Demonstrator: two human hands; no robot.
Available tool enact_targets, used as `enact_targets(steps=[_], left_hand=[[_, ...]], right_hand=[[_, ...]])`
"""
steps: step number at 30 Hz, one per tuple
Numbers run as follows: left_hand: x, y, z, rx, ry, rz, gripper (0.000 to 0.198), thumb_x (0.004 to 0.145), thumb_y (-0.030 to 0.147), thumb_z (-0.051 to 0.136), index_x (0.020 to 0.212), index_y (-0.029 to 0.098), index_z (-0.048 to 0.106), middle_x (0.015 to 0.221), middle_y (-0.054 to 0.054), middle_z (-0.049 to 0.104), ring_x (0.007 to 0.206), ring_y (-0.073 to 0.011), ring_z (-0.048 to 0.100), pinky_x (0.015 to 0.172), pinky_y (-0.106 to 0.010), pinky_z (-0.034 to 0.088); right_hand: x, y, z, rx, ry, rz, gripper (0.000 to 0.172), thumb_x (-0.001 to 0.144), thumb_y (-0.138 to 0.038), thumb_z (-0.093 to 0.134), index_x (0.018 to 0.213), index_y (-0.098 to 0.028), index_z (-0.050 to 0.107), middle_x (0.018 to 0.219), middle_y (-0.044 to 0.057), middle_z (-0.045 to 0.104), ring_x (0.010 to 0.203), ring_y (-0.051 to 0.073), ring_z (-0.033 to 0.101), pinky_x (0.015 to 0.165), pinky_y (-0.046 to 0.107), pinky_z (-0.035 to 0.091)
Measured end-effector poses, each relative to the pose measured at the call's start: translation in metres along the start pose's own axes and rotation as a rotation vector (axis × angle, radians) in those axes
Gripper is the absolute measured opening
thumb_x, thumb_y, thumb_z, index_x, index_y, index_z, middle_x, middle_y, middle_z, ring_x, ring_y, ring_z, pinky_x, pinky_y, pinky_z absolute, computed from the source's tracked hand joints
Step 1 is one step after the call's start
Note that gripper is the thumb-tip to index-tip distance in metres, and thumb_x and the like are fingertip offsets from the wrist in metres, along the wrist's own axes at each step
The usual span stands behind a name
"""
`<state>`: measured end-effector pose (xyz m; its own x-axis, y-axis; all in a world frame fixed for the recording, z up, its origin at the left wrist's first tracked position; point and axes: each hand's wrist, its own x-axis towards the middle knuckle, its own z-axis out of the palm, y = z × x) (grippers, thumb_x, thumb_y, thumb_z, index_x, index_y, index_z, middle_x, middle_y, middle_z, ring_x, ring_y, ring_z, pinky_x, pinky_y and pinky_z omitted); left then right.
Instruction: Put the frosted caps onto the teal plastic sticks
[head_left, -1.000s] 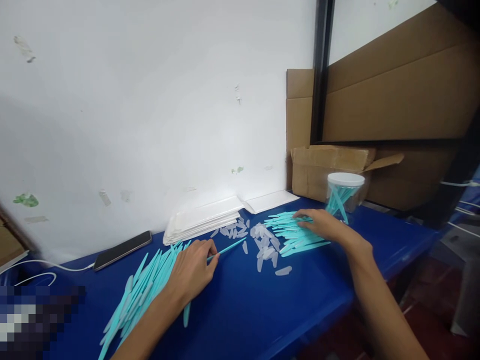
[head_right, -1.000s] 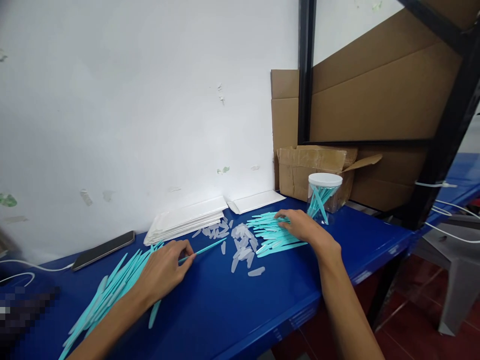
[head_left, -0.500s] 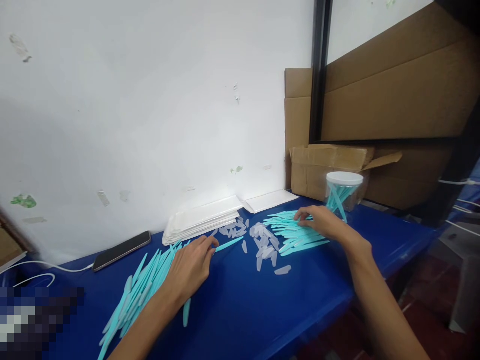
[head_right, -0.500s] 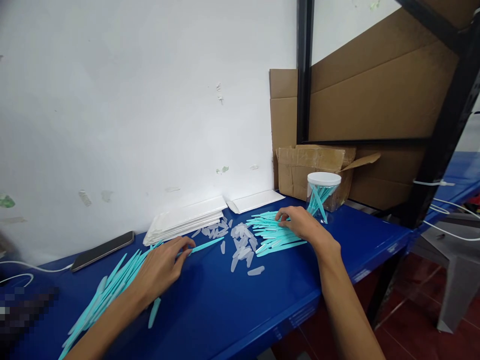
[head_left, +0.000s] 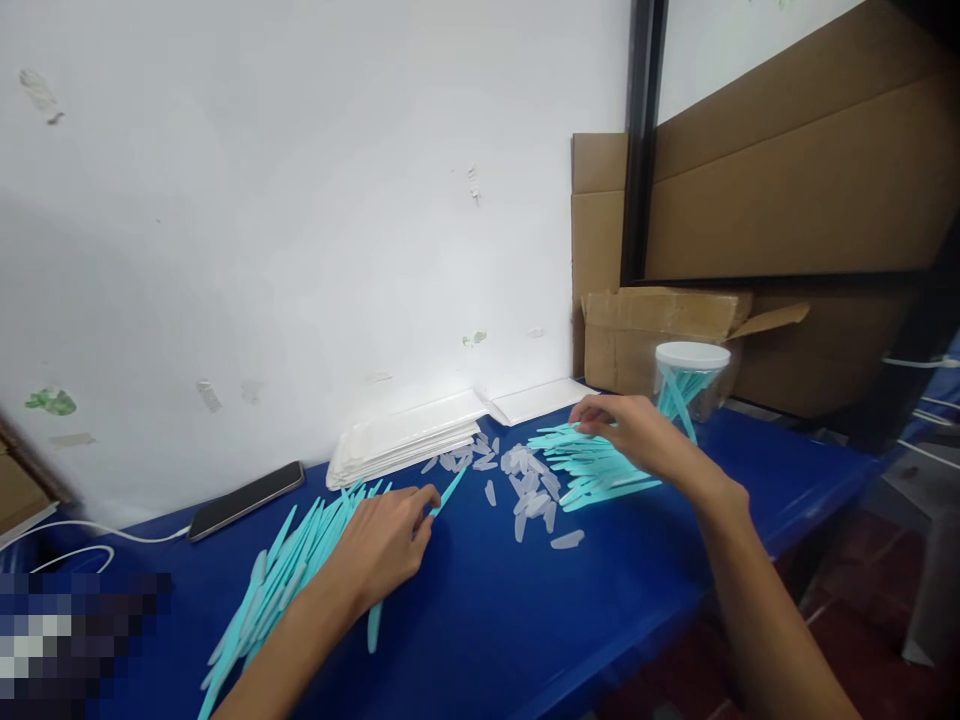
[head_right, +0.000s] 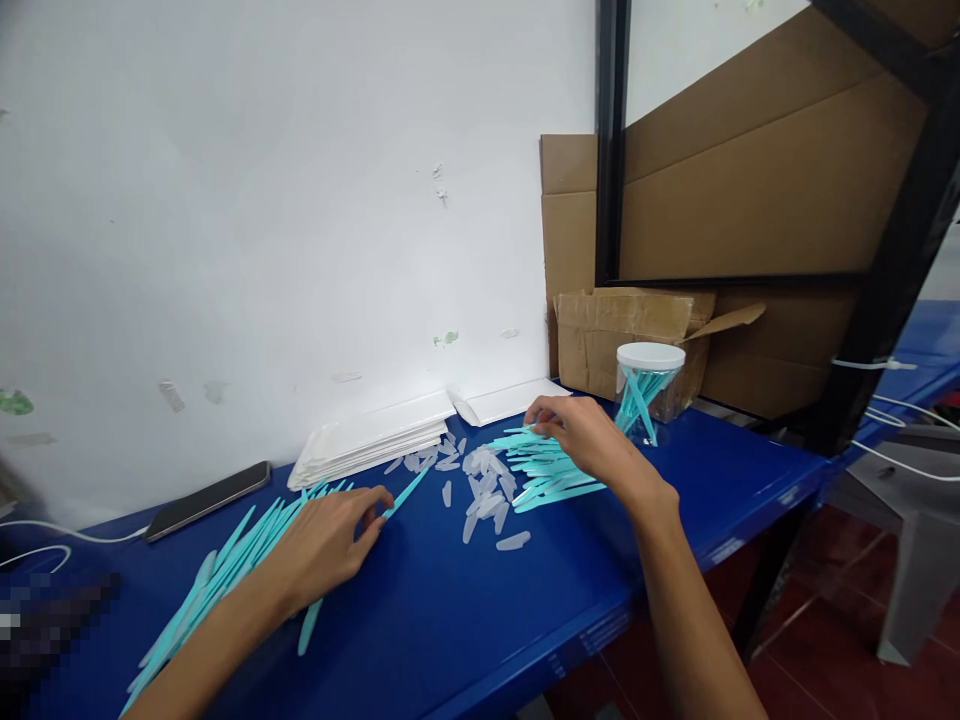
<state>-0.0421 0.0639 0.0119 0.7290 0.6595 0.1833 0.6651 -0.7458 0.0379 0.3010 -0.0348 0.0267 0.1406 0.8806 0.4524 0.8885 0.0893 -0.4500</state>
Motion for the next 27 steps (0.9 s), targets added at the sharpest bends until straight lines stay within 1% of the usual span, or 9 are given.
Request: enact_targets(steps=[3,6,9,13,18,21,24,27], left_hand=[[0.0,0.001,-0.001,0.014,-0.012,-0.008,0.027,0.092,0.019,0.045,0.108,0.028,0.065,0.086,-0.002,0.072,0.074,-0.0218,0.066,0.061,-0.03,0.037],[-0.001,0.001,-0.001,0.035,-0.017,-0.022,0.028,0.089,0.017,0.046,0.103,0.026,0.069,0.081,-0.003,0.072,0.072,-0.0229,0.066,0.062,-0.031,0.036],[-0.002,0.002,-0.001,0.047,-0.007,-0.037,0.026,0.09,0.02,0.046,0.095,0.024,0.071,0.079,-0.005,0.072,0.07,-0.0235,0.065,0.061,-0.031,0.036],[-0.002,0.006,-0.001,0.04,0.036,-0.046,0.027,0.094,0.023,0.043,0.091,0.022,0.069,0.077,-0.005,0.069,0.07,-0.0232,0.064,0.061,-0.032,0.037],[0.0,0.009,0.001,0.012,0.088,-0.01,0.028,0.097,0.023,0.04,0.095,0.021,0.068,0.086,-0.006,0.068,0.091,-0.0271,0.062,0.069,-0.036,0.044],[0.0,0.008,0.005,-0.012,0.103,0.031,0.027,0.098,0.025,0.04,0.099,0.02,0.067,0.096,-0.008,0.067,0.102,-0.0285,0.058,0.074,-0.038,0.048],[0.001,0.006,0.01,-0.041,0.11,0.079,0.026,0.098,0.028,0.044,0.108,0.02,0.067,0.107,-0.009,0.065,0.109,-0.0276,0.055,0.086,-0.041,0.05],[0.002,0.005,0.015,-0.062,0.11,0.117,0.026,0.099,0.03,0.046,0.114,0.021,0.066,0.113,-0.008,0.062,0.11,-0.0266,0.054,0.091,-0.042,0.05]], right_hand=[[0.0,-0.023,0.007,0.088,-0.075,-0.082,0.013,0.092,-0.024,0.057,0.097,-0.026,0.069,0.096,0.002,0.074,0.085,0.019,0.066,0.07,0.026,0.044],[0.004,-0.036,0.019,0.055,-0.105,-0.128,0.017,0.093,-0.02,0.054,0.099,-0.026,0.069,0.095,0.002,0.073,0.082,0.018,0.064,0.067,0.026,0.041],[0.007,-0.038,0.03,0.005,-0.148,-0.119,0.019,0.093,-0.018,0.054,0.101,-0.025,0.069,0.094,0.003,0.072,0.08,0.018,0.063,0.065,0.026,0.039],[0.008,-0.036,0.037,0.017,-0.228,-0.094,0.018,0.092,-0.018,0.056,0.101,-0.025,0.069,0.09,0.003,0.071,0.076,0.017,0.063,0.061,0.025,0.038],[0.007,-0.037,0.043,0.002,-0.227,-0.09,0.018,0.092,-0.018,0.056,0.101,-0.025,0.069,0.087,0.003,0.071,0.075,0.017,0.062,0.059,0.025,0.036],[0.005,-0.041,0.045,0.01,-0.234,-0.1,0.018,0.093,-0.019,0.055,0.101,-0.025,0.07,0.089,0.003,0.07,0.079,0.017,0.062,0.059,0.024,0.036],[0.003,-0.048,0.045,0.079,-0.285,-0.123,0.018,0.092,-0.02,0.056,0.1,-0.026,0.071,0.093,0.003,0.071,0.08,0.017,0.064,0.06,0.023,0.038],[0.002,-0.056,0.043,0.155,-0.357,-0.145,0.017,0.092,-0.02,0.058,0.1,-0.025,0.072,0.09,0.003,0.073,0.077,0.017,0.065,0.06,0.022,0.04]])
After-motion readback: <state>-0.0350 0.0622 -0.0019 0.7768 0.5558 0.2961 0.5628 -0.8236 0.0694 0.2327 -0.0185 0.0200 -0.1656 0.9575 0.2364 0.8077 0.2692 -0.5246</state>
